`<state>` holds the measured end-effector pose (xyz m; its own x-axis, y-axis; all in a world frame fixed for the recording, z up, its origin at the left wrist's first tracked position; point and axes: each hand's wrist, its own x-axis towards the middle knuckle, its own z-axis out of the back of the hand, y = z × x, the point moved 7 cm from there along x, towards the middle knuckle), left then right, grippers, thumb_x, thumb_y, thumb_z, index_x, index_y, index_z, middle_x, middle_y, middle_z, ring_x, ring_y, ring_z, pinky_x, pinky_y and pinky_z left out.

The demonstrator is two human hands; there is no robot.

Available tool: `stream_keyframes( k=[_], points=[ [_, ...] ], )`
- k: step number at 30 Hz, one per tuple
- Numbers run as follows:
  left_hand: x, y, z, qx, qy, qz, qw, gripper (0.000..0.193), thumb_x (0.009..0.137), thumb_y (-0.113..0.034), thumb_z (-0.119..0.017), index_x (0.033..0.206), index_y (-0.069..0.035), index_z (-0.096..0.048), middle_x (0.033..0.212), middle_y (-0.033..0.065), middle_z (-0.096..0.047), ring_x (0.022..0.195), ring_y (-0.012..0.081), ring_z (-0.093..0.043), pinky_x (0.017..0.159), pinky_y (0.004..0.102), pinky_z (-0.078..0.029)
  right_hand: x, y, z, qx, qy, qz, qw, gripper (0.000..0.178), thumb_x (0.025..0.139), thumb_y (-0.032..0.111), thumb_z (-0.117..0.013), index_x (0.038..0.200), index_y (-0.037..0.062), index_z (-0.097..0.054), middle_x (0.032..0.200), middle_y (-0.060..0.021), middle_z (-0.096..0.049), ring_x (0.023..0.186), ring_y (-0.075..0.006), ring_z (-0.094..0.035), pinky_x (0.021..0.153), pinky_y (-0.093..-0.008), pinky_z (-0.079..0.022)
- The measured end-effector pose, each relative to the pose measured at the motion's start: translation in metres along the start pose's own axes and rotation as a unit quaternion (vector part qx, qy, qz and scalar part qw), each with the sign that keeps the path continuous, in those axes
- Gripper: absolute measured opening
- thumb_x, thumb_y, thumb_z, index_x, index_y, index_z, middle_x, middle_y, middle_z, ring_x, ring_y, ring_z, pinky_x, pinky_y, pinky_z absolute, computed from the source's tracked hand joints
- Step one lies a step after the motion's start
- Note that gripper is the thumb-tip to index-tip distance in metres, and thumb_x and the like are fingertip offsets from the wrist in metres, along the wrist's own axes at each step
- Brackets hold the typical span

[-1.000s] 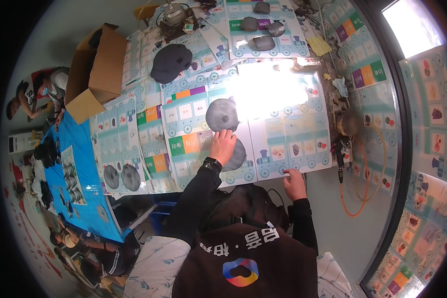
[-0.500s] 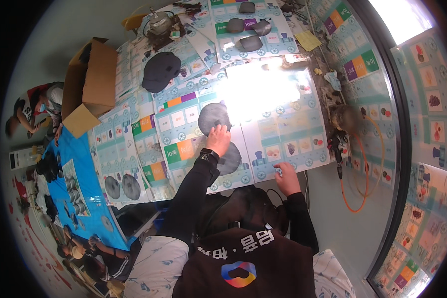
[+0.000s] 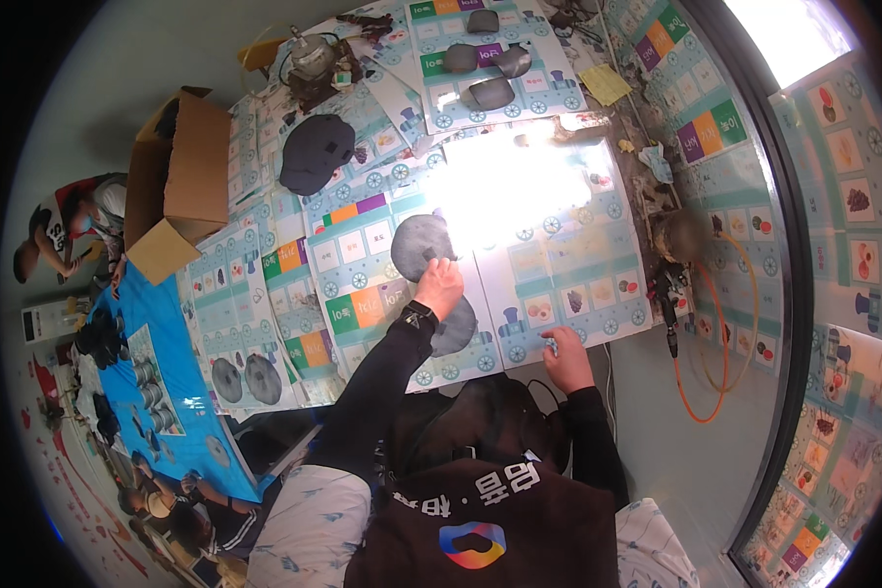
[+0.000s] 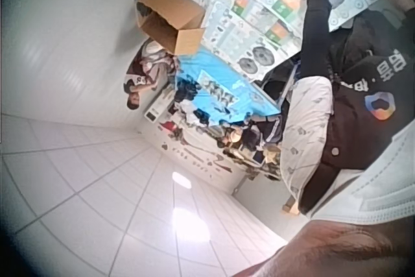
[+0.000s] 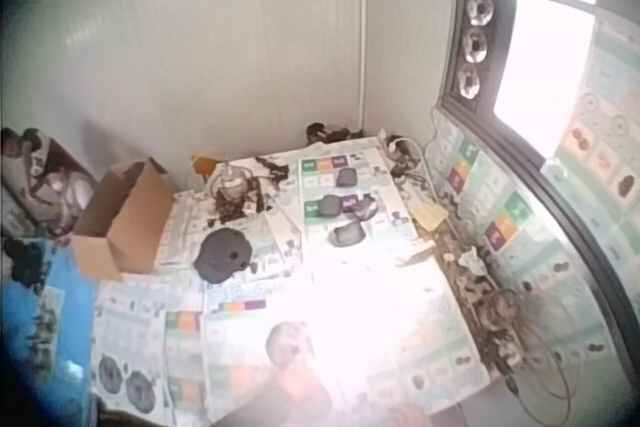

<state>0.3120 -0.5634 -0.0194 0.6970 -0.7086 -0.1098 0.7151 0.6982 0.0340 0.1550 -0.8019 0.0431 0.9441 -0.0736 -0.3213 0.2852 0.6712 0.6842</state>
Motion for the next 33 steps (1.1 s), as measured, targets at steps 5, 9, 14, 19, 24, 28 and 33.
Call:
stream_keyframes(
  k=[5,9,14,19,24,28,33],
  points=[
    [-0.034,0.012,0.025,-0.063,-0.045,-0.002,0.997,0.004,0.083,-0.011,-0.060,0.082,-0.009,-0.063,0.088,0.0077,-0.060,0.094,0.0268,-0.059,0.082,0.0399,-0.047,0.005,0.004,-0.009,0.017,0.001,0.014,1.000,0.024,0.086,0.005,-0.064,0.109,0.0030,-0.068,0.114,-0.0171,-0.065,0.114,-0.0384,-0.059,0.099,-0.0446,-0.050],
    [-0.050,0.013,0.018,-0.191,0.001,0.035,0.981,0.008,0.090,-0.010,-0.054,0.093,-0.005,-0.060,0.092,0.0160,-0.063,0.094,0.0336,-0.064,0.084,0.0455,-0.053,0.004,0.006,-0.010,0.021,0.010,0.076,0.997,0.028,0.085,0.007,-0.065,0.113,0.0005,-0.068,0.112,-0.0215,-0.066,0.114,-0.0411,-0.061,0.102,-0.0460,-0.048],
    [-0.031,-0.004,-0.014,-0.103,0.003,0.099,0.990,0.011,0.082,-0.011,-0.062,0.082,-0.004,-0.071,0.083,0.0133,-0.071,0.086,0.0286,-0.072,0.076,0.0414,-0.058,-0.007,-0.022,-0.014,-0.023,0.022,0.039,0.999,0.028,0.085,-0.002,-0.063,0.112,0.0000,-0.066,0.113,-0.0194,-0.062,0.109,-0.0383,-0.062,0.089,-0.0424,-0.054],
    [-0.045,-0.003,0.008,-0.118,0.010,0.080,0.990,0.010,0.077,-0.012,-0.068,0.074,-0.003,-0.073,0.078,0.0160,-0.072,0.080,0.0308,-0.074,0.068,0.0414,-0.059,0.000,-0.011,-0.019,-0.045,0.027,0.083,0.995,0.025,0.083,-0.002,-0.062,0.108,-0.0004,-0.066,0.108,-0.0196,-0.062,0.105,-0.0393,-0.062,0.088,-0.0448,-0.052],
    [-0.083,0.004,0.074,-0.250,0.079,0.048,0.964,0.011,0.067,-0.013,-0.072,0.072,-0.004,-0.072,0.073,0.0172,-0.071,0.070,0.0352,-0.072,0.062,0.0460,-0.056,0.015,0.004,-0.022,-0.052,0.018,0.115,0.992,0.024,0.083,-0.002,-0.062,0.107,-0.0001,-0.066,0.107,-0.0201,-0.063,0.105,-0.0399,-0.062,0.089,-0.0450,-0.051],
    [-0.149,0.060,0.154,-0.500,0.007,0.122,0.858,0.014,0.071,-0.015,-0.072,0.079,-0.004,-0.071,0.074,0.0129,-0.071,0.072,0.0307,-0.071,0.065,0.0391,-0.054,0.026,0.046,-0.027,-0.048,0.024,0.103,0.993,0.024,0.085,-0.003,-0.062,0.108,0.0003,-0.067,0.109,-0.0190,-0.065,0.102,-0.0383,-0.065,0.087,-0.0430,-0.053],
    [-0.269,0.202,0.204,-0.612,-0.093,0.300,0.726,0.021,0.090,-0.018,-0.071,0.103,-0.002,-0.073,0.086,0.0058,-0.075,0.077,0.0138,-0.072,0.071,0.0303,-0.057,0.026,0.087,-0.043,-0.049,0.029,0.100,0.993,0.026,0.084,-0.004,-0.063,0.109,-0.0004,-0.068,0.111,-0.0184,-0.066,0.104,-0.0375,-0.066,0.089,-0.0414,-0.054]
  ],
)
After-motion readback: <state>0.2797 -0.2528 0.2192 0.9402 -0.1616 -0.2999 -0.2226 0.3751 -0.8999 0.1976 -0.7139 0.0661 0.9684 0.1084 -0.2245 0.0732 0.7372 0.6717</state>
